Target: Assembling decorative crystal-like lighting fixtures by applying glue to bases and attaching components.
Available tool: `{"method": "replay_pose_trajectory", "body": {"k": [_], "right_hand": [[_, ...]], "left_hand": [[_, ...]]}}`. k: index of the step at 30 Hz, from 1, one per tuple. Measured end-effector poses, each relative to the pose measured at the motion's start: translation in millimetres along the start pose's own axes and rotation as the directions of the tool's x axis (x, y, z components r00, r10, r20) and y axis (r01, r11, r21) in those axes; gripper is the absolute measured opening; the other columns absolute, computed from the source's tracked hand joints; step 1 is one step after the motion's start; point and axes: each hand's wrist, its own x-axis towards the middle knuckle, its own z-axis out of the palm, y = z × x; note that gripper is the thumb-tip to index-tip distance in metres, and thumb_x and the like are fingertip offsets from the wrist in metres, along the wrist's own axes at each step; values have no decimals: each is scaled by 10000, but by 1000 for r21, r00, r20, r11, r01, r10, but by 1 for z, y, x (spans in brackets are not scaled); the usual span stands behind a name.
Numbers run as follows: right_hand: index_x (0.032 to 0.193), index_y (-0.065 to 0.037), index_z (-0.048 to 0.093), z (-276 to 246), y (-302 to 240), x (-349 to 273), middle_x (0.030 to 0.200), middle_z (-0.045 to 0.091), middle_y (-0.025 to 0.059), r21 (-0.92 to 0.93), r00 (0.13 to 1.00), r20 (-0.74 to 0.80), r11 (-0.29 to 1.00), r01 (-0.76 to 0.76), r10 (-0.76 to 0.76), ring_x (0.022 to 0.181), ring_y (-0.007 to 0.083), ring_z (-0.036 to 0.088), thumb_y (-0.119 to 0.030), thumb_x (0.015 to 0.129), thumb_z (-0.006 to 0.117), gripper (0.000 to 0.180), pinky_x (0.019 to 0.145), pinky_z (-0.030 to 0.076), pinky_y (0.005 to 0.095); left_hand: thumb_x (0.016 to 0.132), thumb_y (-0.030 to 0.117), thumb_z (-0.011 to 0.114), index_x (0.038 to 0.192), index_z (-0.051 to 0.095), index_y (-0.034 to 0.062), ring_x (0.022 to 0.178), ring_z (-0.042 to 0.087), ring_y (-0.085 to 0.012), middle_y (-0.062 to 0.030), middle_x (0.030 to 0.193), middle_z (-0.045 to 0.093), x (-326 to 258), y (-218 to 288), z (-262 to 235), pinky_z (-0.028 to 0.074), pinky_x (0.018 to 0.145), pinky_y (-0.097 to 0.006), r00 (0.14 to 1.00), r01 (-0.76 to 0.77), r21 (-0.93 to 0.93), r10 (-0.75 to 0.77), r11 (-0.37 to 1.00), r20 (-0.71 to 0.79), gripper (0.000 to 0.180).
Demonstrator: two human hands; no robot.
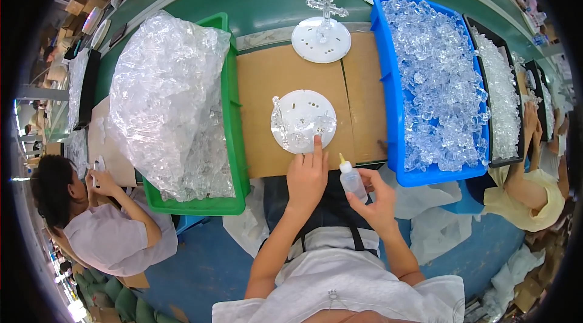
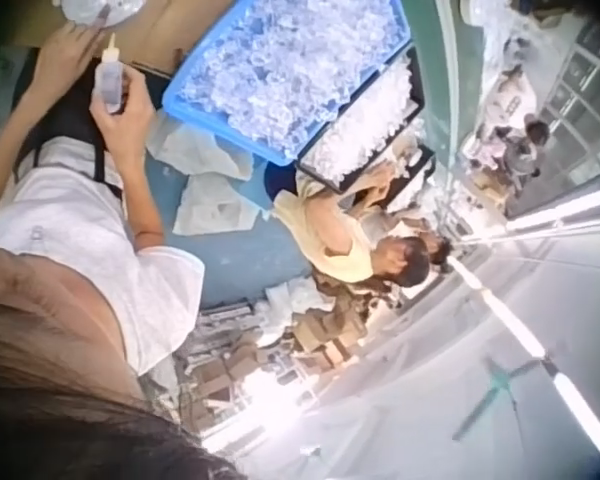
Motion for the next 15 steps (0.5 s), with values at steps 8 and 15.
{"method": "replay_pose_trajectory", "body": {"k": [8, 15], "right_hand": [[991, -26, 589, 19, 5, 13, 730, 623, 71, -78, 995, 97, 997, -7, 15, 633, 146, 594, -142, 694, 721, 345, 587, 478, 268], [935, -34, 598, 31, 5, 20, 690, 609, 90, -140, 995, 93, 990, -34, 48, 584, 186, 591, -183, 679, 719, 320, 557, 479, 281]], "left_hand": [[783, 8, 658, 1072, 636, 34, 582, 485, -120, -54, 722, 527, -4, -26, -24, 386, 515, -242, 917, 248, -550, -377, 798, -133, 291], [747, -7, 701, 1127, 631, 42, 580, 344, -44, 33, 698, 392, 24, -29, -20, 270, 500, -187, 913, 321, -724, -403, 611, 65, 390]]}}
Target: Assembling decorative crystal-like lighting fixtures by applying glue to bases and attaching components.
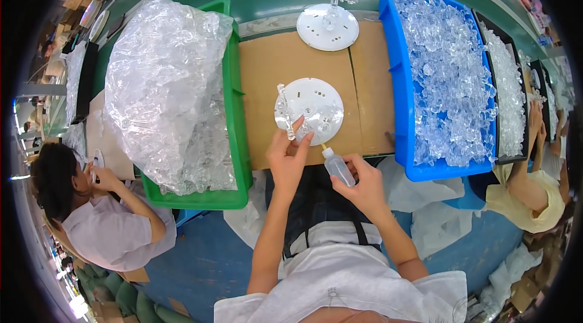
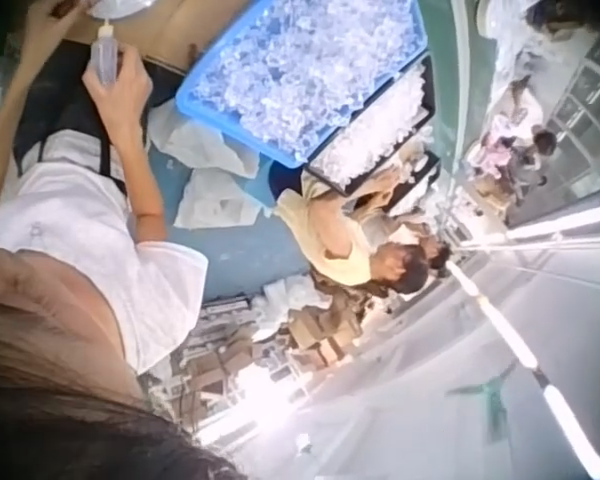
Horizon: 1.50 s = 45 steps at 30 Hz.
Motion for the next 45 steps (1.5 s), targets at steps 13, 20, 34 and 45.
{"method": "replay_pose_trajectory", "body": {"k": [13, 20, 34, 45], "right_hand": [[909, -28, 599, 3, 2, 6, 662, 597, 80, -15, 997, -10, 997, 77, -77, 547, 160, 570, -149, 668, 717, 295, 527, 463, 261], [877, -51, 597, 3, -2, 5, 704, 607, 100, -7, 999, 13, 999, 42, -42, 597, 243, 607, -173, 665, 706, 268, 557, 485, 317], [912, -35, 604, -1, -5, 3, 704, 615, 79, -28, 998, 45, 999, 35, -34, 604, 175, 607, -141, 657, 716, 298, 570, 482, 276], [1180, 18, 398, 13, 22, 59, 1131, 549, 188, 55, 822, -549, 975, 215, -150, 1071, 251, 549, -97, 808, 677, 479, 929, 414, 331]], "left_hand": [[770, -18, 689, 1096, 652, 34, 637, 366, -33, 50, 764, 408, 2, -1, -2, 296, 531, -168, 987, 156, -98, -150, 983, 62, 332], [743, 61, 724, 1089, 667, 87, 545, 408, -71, -4, 682, 437, 1, -9, -2, 350, 487, -214, 997, 79, -53, -78, 996, 17, 351], [738, 59, 728, 1076, 674, 87, 529, 396, -78, -4, 657, 431, 0, -5, 0, 352, 502, -233, 993, 119, -12, -119, 993, 11, 344], [772, 14, 687, 1099, 645, 35, 604, 379, -59, 1, 724, 474, -1, -11, -2, 325, 526, -200, 999, -17, 88, 14, 996, 28, 331]]}}
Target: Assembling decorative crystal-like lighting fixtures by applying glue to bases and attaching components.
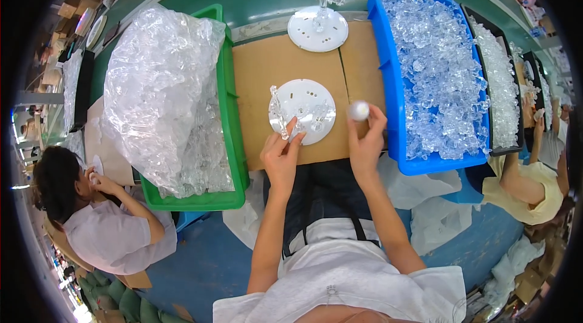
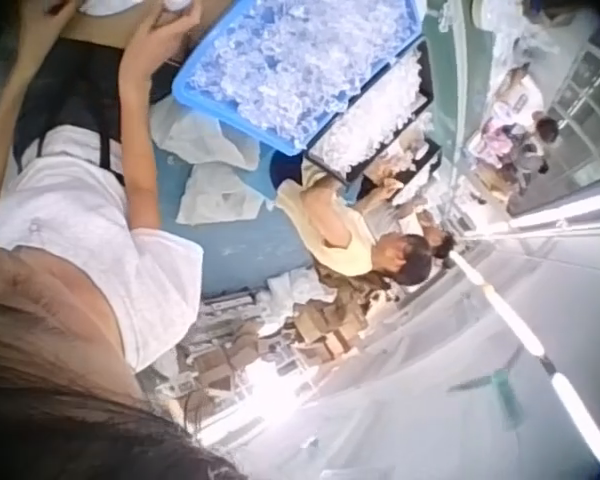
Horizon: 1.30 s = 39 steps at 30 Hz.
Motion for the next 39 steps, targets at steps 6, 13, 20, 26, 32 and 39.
{"method": "replay_pose_trajectory", "body": {"k": [6, 13, 20, 26, 32, 39], "right_hand": [[1233, 20, 345, 0, 10, 5, 1213, 477, 262, -163, 999, 24, 986, -41, 45, 1155, 350, 486, -119, 813, 673, 551, 979, 375, 394], [1326, 19, 316, -45, -20, -29, 1297, 435, 215, -168, 965, 263, 986, 23, 22, 1209, 335, 438, -85, 792, 669, 648, 985, 377, 379], [1169, -13, 536, -152, -94, -21, 1170, 575, 133, 14, 898, 436, 998, -68, 55, 1086, 231, 554, -39, 752, 683, 443, 854, 482, 325], [1088, -36, 589, -207, -78, 153, 1045, 635, 82, -335, 985, -37, 930, 149, -171, 981, 173, 596, -120, 815, 633, 288, 799, 466, 282], [1200, -18, 468, -236, 50, 418, 1179, 540, 206, -777, 972, -63, 622, 94, -225, 1111, 355, 502, -271, 781, 650, 522, 916, 417, 413], [1372, 50, 197, -274, 171, 557, 1376, 307, 307, -879, 998, -42, 477, -20, -36, 1300, 390, 303, -203, 694, 722, 894, 1061, 300, 399]], "left_hand": [[760, 66, 709, 1148, 600, 15, 599, 424, -71, -6, 731, 485, -12, 10, -16, 355, 536, -202, 991, 123, -101, -127, 987, -31, 406], [786, 215, 689, 1143, 584, 12, 773, 616, -279, -154, 957, 626, 27, 71, -26, 476, 678, -331, 959, -130, 227, 181, 965, -219, 424], [786, 77, 605, 1010, 630, 24, 698, 644, -291, -177, 781, 647, 51, 62, -28, 484, 593, -350, 997, 10, 380, 21, 925, -77, 232], [803, 73, 557, 873, 599, 7, 705, 580, -401, -214, 753, 606, 124, 115, -24, 444, 609, -463, 956, -142, 575, 263, 806, -131, 105], [805, 102, 563, 897, 591, 37, 731, 581, -403, -197, 790, 617, 245, 124, -14, 444, 627, -473, 926, -132, 667, 332, 734, -182, 116], [765, 72, 560, 921, 632, 79, 843, 592, -384, -173, 866, 632, 376, 48, 15, 461, 695, -482, 945, -186, 617, 311, 765, -102, 172]]}}
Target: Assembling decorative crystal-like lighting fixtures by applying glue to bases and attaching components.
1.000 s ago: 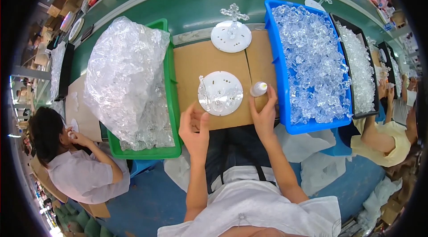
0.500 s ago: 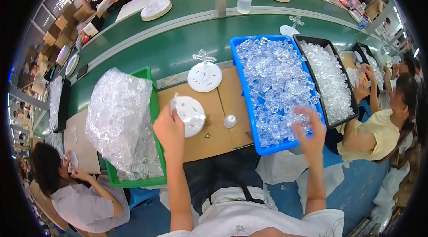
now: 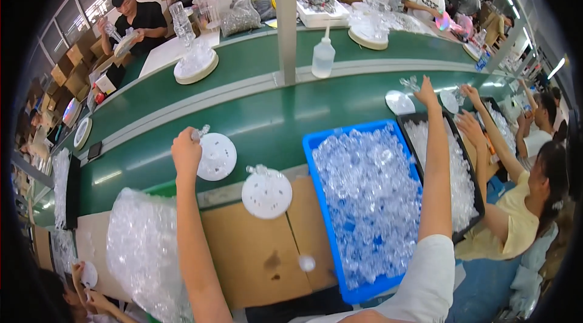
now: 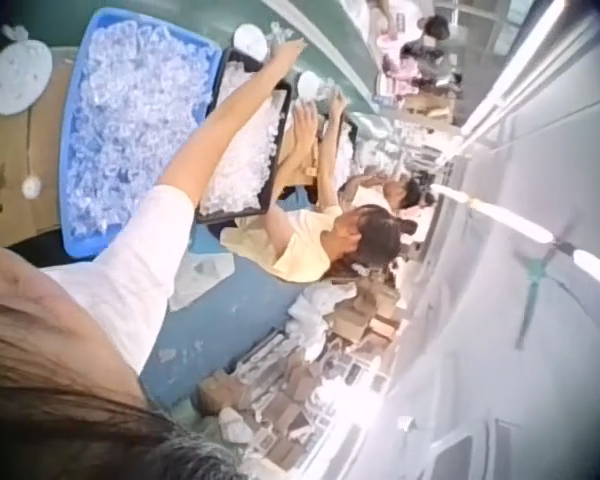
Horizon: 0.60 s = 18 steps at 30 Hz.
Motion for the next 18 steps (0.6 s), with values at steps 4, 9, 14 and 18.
{"method": "replay_pose_trajectory", "body": {"k": [4, 9, 14, 18], "right_hand": [[1400, -26, 177, 31, 0, 21, 1346, 400, 249, 190, 977, 197, 975, -119, 80, 1221, 378, 428, -206, 666, 762, 956, 1021, 357, 393], [868, -76, 581, 16, -16, 20, 813, 634, 138, 131, 973, -197, 987, -98, 123, 788, 371, 588, -201, 708, 693, 232, 653, 456, 453], [801, -55, 559, -37, -45, 7, 752, 622, 141, 90, 940, -332, 989, 121, -84, 717, 344, 601, -257, 746, 678, 241, 618, 453, 414], [891, -72, 603, -121, -95, -23, 747, 590, 84, 385, 860, -471, 832, 399, -195, 670, 177, 587, -212, 804, 657, 174, 621, 459, 315]], "left_hand": [[729, 83, 574, 859, 661, 78, 818, 609, -364, -163, 864, 647, 26, -30, 54, 488, 713, -429, 977, 73, -179, -34, 981, 211, 156], [713, 100, 634, 1022, 612, 49, 910, 611, -340, -167, 944, 646, 26, -26, 70, 481, 787, -403, 973, 32, -323, 44, 946, 227, 314], [740, 91, 635, 1104, 571, 49, 982, 591, -325, -160, 1046, 624, 10, -1, 38, 467, 836, -392, 991, -32, -276, 67, 961, 118, 372], [798, 65, 595, 1091, 582, 59, 962, 579, -332, -147, 1035, 620, -28, 53, -58, 462, 816, -380, 981, -172, -255, 189, 952, 46, 293]]}}
